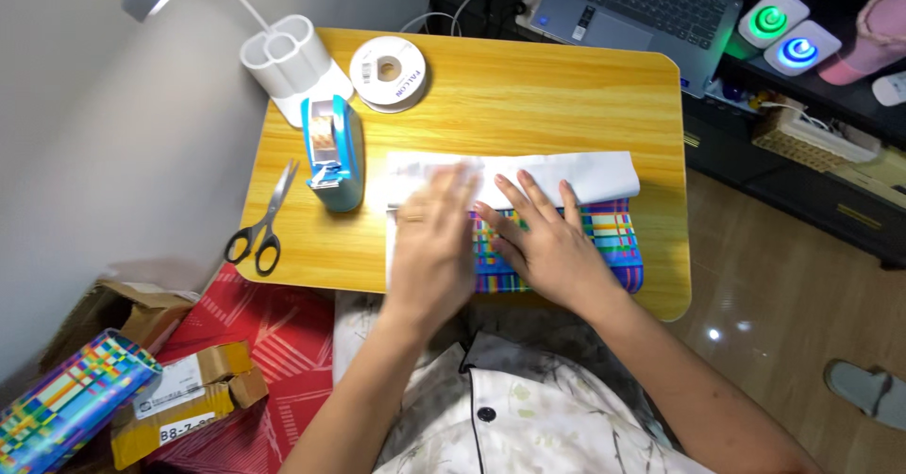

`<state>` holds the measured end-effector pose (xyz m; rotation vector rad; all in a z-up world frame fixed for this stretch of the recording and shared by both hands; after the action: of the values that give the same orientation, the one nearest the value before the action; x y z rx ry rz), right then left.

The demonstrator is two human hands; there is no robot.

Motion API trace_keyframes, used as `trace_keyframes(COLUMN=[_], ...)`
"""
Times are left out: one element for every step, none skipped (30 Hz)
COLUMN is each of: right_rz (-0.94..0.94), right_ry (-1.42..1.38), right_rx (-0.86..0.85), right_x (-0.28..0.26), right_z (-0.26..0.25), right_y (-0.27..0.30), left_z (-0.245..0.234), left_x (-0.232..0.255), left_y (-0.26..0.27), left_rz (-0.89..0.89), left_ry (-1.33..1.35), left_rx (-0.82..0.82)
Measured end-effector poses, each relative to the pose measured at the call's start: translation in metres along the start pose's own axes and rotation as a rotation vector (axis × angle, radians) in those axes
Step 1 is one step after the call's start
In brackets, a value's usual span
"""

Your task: The person cuts a sheet of colorful wrapping paper with scissors, places a white box on the paper, folds the paper around the box, and secures it with tape. The person then folds the ends and tapes them to complete the wrapping.

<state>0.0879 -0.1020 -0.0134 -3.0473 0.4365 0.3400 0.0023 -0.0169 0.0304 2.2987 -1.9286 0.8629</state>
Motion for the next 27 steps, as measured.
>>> trace_keyframes(right_rz=[0.006,0.013,0.017,0.019,0.023,0.027,0.021,0.015,0.007,0.006,0.007,0.008,-0.001,-0.010,-0.016,-0.007,-0.003,0.001,-0.001,-0.003,-0.006,-0.008,-0.008,-0.008,-0.004,-0.001,0.006], right_ry=[0.010,0.020,0.028,0.022,0.017,0.012,-0.003,-0.018,-0.034,-0.033,-0.028,-0.024,-0.031,-0.037,-0.037,-0.025,-0.022,-0.018,-0.031,-0.043,-0.059,-0.048,-0.040,-0.032,-0.028,-0.024,-0.023], right_rx=[-0.011,-0.021,-0.029,-0.036,-0.043,-0.051,-0.035,-0.020,-0.004,-0.006,-0.004,-0.001,0.008,0.018,0.031,0.027,0.023,0.018,0.026,0.033,0.039,0.037,0.032,0.028,0.030,0.033,0.030], right_x=[0.002,0.003,0.004,0.005,0.006,0.007,0.007,0.007,0.006,0.005,0.004,0.003,0.003,0.000,0.001,0.004,0.003,0.004,0.004,0.006,0.007,0.008,0.007,0.007,0.007,0.007,0.007], right_z=[0.001,0.003,0.003,0.004,0.005,0.006,0.005,0.004,0.003,0.003,0.003,0.003,0.002,0.002,-0.001,-0.001,0.002,0.003,0.003,0.003,0.003,0.004,0.005,0.006,0.005,0.004,0.005], right_y=[0.000,-0.001,-0.002,-0.002,-0.002,-0.002,-0.001,0.000,0.000,0.001,0.000,-0.001,-0.001,-0.001,0.000,0.001,0.001,0.002,0.003,0.003,0.002,0.000,0.001,0.001,0.001,0.000,0.001], left_z=[0.011,0.023,0.033,0.038,0.044,0.049,0.053,0.056,0.059,0.060,0.061,0.061,0.063,0.063,0.063,0.064,0.063,0.064,0.063,0.063,0.063,0.063,0.064,0.064,0.065,0.066,0.067], left_x=[0.006,0.011,0.013,0.010,0.006,0.002,0.001,0.000,-0.001,-0.002,-0.003,-0.003,-0.003,-0.003,-0.002,0.000,0.000,0.000,0.001,0.001,0.001,0.000,0.001,0.001,0.004,0.005,0.008], left_y=[-0.005,-0.009,-0.011,-0.010,-0.009,-0.007,-0.005,-0.002,0.001,0.004,0.006,0.008,0.007,0.008,0.006,0.004,0.005,0.005,0.006,0.005,0.004,0.002,0.002,0.001,0.000,-0.003,-0.003], left_rz=[0.001,0.003,0.004,-0.033,-0.069,-0.106,-0.118,-0.131,-0.145,-0.160,-0.172,-0.183,-0.185,-0.188,-0.186,-0.179,-0.178,-0.176,-0.174,-0.172,-0.173,-0.173,-0.173,-0.173,-0.132,-0.090,-0.050], left_ry=[0.020,0.039,0.055,0.034,0.014,-0.006,-0.038,-0.069,-0.103,-0.116,-0.130,-0.144,-0.170,-0.197,-0.221,-0.233,-0.251,-0.269,-0.262,-0.256,-0.251,-0.258,-0.263,-0.267,-0.220,-0.173,-0.122], left_rx=[-0.049,-0.097,-0.145,-0.153,-0.160,-0.168,-0.160,-0.153,-0.144,-0.136,-0.125,-0.113,-0.115,-0.116,-0.113,-0.110,-0.111,-0.112,-0.114,-0.116,-0.120,-0.123,-0.130,-0.138,-0.151,-0.164,-0.183])
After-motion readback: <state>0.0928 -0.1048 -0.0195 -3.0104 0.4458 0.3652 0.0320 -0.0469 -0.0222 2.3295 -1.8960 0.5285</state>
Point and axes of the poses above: each hand's wrist, its own y-axis away from the middle knuckle, its own z-axis out of the palm, x = y × z, the point moved 10 cm from there along -y, towards the middle knuckle, and after that the axes turned 13 degrees about -x, right-handed, at the moved point
